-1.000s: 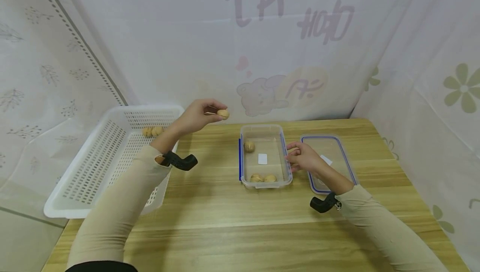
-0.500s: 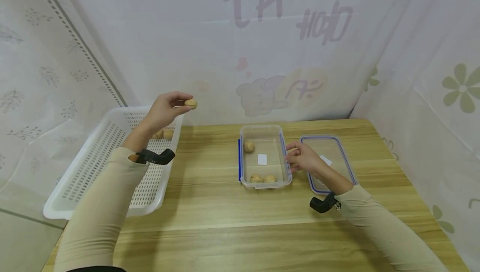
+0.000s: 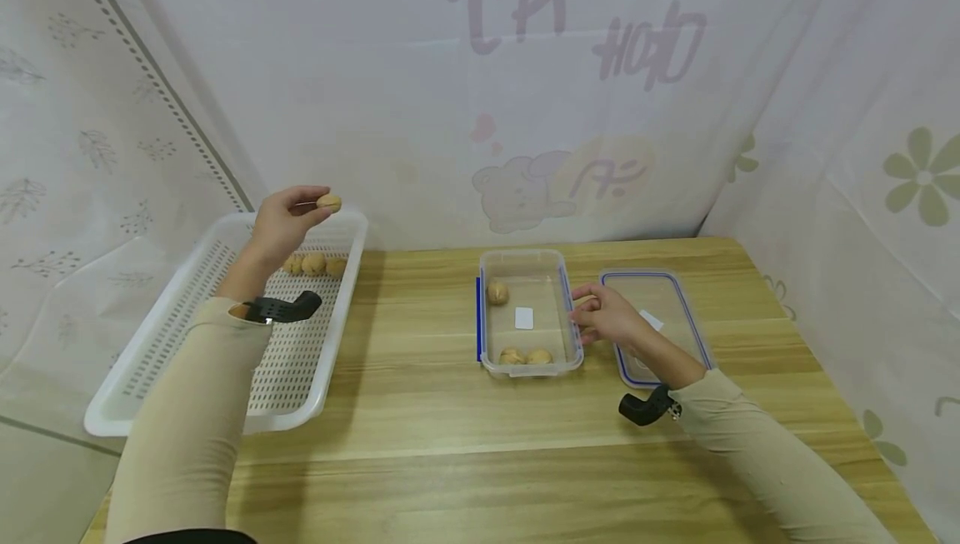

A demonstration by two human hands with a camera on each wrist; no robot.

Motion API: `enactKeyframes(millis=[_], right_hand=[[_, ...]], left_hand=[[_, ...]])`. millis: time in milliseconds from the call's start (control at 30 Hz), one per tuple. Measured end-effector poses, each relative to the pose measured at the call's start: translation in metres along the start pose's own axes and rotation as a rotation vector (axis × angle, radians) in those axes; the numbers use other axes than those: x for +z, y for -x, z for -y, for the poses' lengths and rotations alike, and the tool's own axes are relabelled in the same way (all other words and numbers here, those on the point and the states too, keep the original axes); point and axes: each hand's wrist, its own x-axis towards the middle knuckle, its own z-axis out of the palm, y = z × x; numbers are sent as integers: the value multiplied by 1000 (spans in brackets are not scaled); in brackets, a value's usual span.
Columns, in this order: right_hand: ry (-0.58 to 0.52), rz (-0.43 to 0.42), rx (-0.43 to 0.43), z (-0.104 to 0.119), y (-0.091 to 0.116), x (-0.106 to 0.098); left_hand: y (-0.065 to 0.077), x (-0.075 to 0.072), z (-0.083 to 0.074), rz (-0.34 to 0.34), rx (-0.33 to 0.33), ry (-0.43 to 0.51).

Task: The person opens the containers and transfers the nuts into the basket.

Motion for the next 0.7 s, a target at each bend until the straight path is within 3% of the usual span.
enactKeyframes(millis=[267,400,700], right_hand=[[5,-1,12,1,1,0],[10,-7,16,2,1,0],[19,-6,13,3,1,0]], left_hand=[[4,-14,22,-112,-44,-3],[5,-18,34,-182,-101,23],[8,-25,66,-240,-186,70]])
